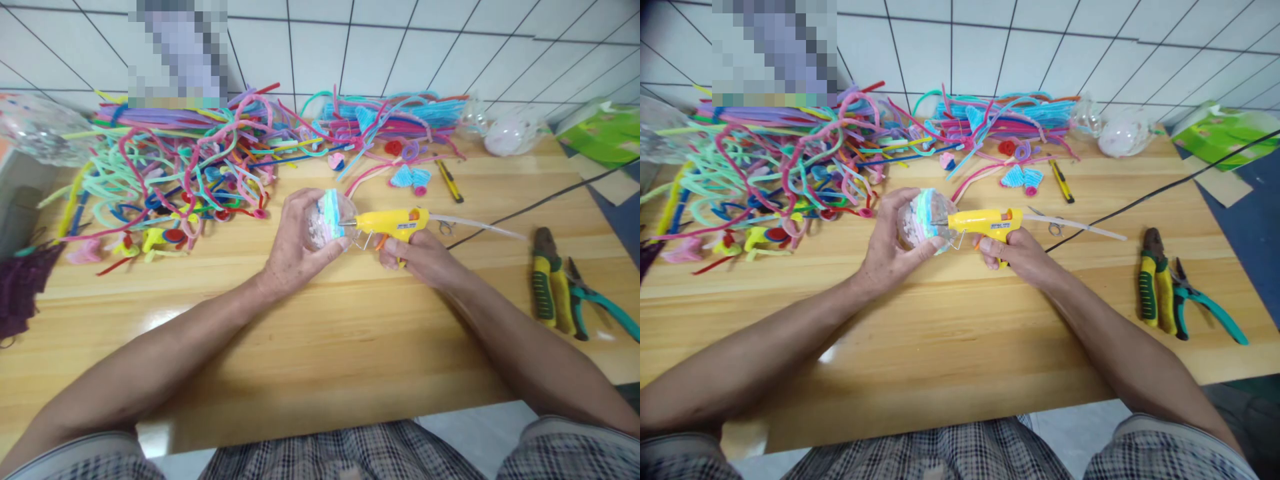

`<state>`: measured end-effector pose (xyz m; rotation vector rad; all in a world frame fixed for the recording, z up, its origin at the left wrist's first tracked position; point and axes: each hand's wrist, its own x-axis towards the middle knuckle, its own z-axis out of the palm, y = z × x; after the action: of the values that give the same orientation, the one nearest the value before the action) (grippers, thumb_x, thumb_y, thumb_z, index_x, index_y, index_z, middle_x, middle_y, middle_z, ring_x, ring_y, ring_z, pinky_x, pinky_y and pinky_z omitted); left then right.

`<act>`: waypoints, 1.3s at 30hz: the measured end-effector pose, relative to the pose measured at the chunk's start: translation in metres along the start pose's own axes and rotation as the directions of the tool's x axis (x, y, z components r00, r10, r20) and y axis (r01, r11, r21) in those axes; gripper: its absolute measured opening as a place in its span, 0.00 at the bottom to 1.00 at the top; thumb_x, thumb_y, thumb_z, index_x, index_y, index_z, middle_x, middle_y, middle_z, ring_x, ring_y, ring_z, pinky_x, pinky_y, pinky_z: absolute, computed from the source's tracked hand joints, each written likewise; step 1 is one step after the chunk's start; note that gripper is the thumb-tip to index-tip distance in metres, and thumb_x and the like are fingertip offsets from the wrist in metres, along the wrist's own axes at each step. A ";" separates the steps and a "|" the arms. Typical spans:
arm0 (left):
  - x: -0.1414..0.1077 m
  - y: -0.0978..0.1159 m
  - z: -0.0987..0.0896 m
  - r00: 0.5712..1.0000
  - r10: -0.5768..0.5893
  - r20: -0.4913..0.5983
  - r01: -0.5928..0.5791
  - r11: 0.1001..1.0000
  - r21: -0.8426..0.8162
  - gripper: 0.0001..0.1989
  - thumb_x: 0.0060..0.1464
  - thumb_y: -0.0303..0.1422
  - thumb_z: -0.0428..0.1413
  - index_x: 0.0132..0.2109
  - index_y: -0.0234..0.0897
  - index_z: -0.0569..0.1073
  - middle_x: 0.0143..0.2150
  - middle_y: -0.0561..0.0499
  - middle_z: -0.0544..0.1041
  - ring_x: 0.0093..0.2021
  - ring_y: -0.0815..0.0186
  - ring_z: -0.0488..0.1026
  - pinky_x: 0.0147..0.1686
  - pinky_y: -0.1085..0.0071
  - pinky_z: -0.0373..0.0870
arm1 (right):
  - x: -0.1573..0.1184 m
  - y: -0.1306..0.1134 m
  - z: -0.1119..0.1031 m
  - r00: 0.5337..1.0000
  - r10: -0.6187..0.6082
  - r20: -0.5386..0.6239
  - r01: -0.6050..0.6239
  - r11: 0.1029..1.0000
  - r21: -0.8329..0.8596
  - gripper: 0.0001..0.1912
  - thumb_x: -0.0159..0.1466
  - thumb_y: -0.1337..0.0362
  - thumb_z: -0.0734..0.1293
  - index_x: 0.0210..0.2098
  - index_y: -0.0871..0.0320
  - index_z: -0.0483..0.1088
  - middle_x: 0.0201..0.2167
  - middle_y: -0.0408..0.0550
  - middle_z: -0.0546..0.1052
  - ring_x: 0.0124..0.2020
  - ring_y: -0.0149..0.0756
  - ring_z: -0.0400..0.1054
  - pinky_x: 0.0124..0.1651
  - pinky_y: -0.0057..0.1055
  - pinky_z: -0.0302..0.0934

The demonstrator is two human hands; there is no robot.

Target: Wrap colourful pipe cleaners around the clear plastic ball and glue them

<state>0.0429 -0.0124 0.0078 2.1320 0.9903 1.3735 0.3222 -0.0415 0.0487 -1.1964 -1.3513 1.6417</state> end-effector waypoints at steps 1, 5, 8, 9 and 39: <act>0.000 0.000 0.000 1.000 0.000 0.003 0.000 1.000 -0.001 0.38 0.72 0.59 0.66 0.76 0.49 0.63 0.71 0.39 0.74 0.74 0.47 0.74 0.75 0.44 0.75 | 0.000 0.000 0.000 1.000 0.006 -0.004 -0.006 1.000 -0.001 0.33 0.61 0.31 0.83 0.38 0.54 0.79 0.22 0.38 0.71 0.25 0.33 0.63 0.32 0.35 0.60; 0.001 -0.001 -0.001 1.000 -0.001 0.024 0.001 1.000 -0.006 0.38 0.73 0.58 0.66 0.76 0.48 0.63 0.72 0.38 0.73 0.74 0.47 0.74 0.75 0.44 0.75 | -0.002 0.002 -0.001 1.000 0.012 0.002 -0.012 1.000 0.014 0.33 0.60 0.31 0.84 0.39 0.54 0.79 0.22 0.38 0.72 0.25 0.33 0.63 0.32 0.35 0.59; 0.001 -0.003 0.000 1.000 -0.002 0.012 0.002 1.000 -0.016 0.37 0.74 0.58 0.65 0.76 0.47 0.63 0.71 0.39 0.74 0.73 0.48 0.75 0.74 0.45 0.75 | -0.002 0.003 -0.003 1.000 -0.006 0.007 0.006 1.000 0.013 0.33 0.61 0.31 0.84 0.38 0.54 0.80 0.22 0.38 0.72 0.24 0.32 0.63 0.32 0.35 0.58; 0.001 -0.003 0.000 1.000 0.001 0.006 -0.001 1.000 -0.022 0.36 0.74 0.57 0.65 0.76 0.47 0.63 0.70 0.39 0.74 0.72 0.48 0.75 0.74 0.45 0.75 | -0.002 0.003 -0.003 1.000 -0.008 0.004 0.008 1.000 0.006 0.32 0.61 0.31 0.84 0.39 0.54 0.80 0.22 0.38 0.72 0.24 0.32 0.63 0.32 0.35 0.58; 0.001 -0.008 0.002 0.999 0.053 -0.009 -0.053 0.998 -0.023 0.38 0.72 0.55 0.68 0.77 0.47 0.64 0.71 0.39 0.74 0.73 0.46 0.75 0.74 0.45 0.75 | 0.000 0.007 -0.003 1.000 -0.024 0.010 0.024 1.000 0.011 0.33 0.62 0.32 0.84 0.39 0.56 0.80 0.22 0.38 0.72 0.24 0.31 0.63 0.32 0.34 0.58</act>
<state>0.0420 -0.0064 0.0022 2.1518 0.9226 1.4127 0.3252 -0.0417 0.0417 -1.1629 -1.3557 1.6386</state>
